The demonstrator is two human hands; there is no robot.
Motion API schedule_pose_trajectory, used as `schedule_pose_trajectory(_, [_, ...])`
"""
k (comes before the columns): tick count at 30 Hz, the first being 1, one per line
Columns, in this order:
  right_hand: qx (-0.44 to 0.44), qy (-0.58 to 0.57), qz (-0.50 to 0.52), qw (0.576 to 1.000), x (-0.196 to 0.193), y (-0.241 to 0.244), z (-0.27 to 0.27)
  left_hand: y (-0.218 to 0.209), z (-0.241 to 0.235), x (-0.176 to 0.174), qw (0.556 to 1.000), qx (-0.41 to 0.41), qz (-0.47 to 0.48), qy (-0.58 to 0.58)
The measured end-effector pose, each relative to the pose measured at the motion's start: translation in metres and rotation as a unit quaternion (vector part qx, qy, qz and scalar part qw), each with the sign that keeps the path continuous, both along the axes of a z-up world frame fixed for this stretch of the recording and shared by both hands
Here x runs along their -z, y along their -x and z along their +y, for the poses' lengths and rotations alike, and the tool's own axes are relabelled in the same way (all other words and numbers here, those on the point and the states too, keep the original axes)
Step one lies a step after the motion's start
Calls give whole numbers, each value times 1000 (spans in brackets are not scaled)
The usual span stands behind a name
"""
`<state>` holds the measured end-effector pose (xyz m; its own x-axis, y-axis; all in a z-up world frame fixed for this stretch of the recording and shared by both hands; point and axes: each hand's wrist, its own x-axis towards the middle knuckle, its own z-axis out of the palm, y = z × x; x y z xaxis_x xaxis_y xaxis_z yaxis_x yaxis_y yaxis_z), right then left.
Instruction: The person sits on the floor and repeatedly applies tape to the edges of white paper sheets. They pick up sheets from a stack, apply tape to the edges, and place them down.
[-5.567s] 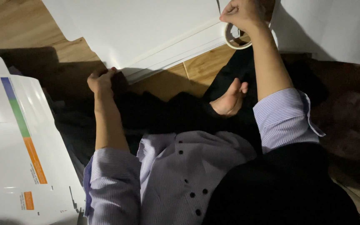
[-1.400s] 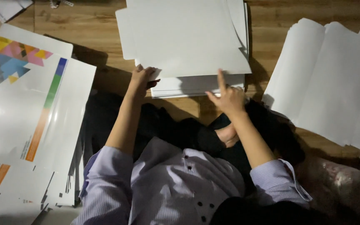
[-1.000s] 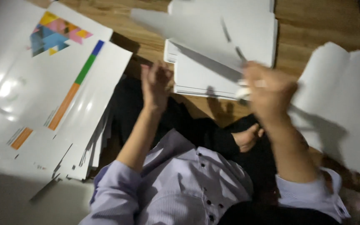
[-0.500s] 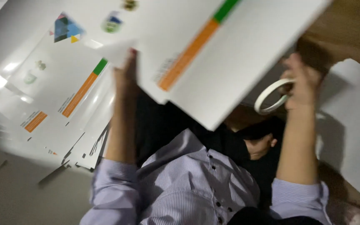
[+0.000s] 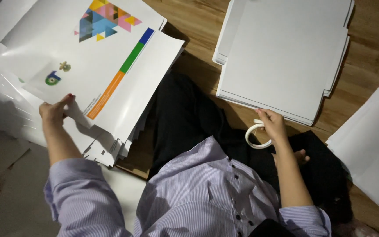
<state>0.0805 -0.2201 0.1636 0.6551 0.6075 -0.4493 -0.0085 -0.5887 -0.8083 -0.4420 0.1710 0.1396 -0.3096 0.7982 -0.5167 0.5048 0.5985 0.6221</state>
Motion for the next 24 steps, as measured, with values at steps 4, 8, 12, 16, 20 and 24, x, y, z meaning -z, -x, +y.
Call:
schedule_pose_trajectory(4, [7,-4,-18,1000,11,-2,-14,-30,2,29,955,-2,283,-88])
schedule_pose_trajectory(8, [44,-35,-51,997,51,-14,-35,-139,-70,-44,875,461,20,-148])
schedule_pose_trajectory(12, [80,-57,-54,994,44,-5,-43,-193,-104,-6,783,569,219,-127])
schedule_pose_trajectory(16, [100,-51,-97,989,49,-1,-51,-204,-116,-9,763,526,290,-239])
schedule_pose_trajectory(20, [76,-36,-125,989,47,3,-48,-200,-116,-27,742,549,307,-231])
schedule_pose_trajectory(24, [69,-25,-160,984,46,6,-45,-198,-104,-9,735,548,320,-239])
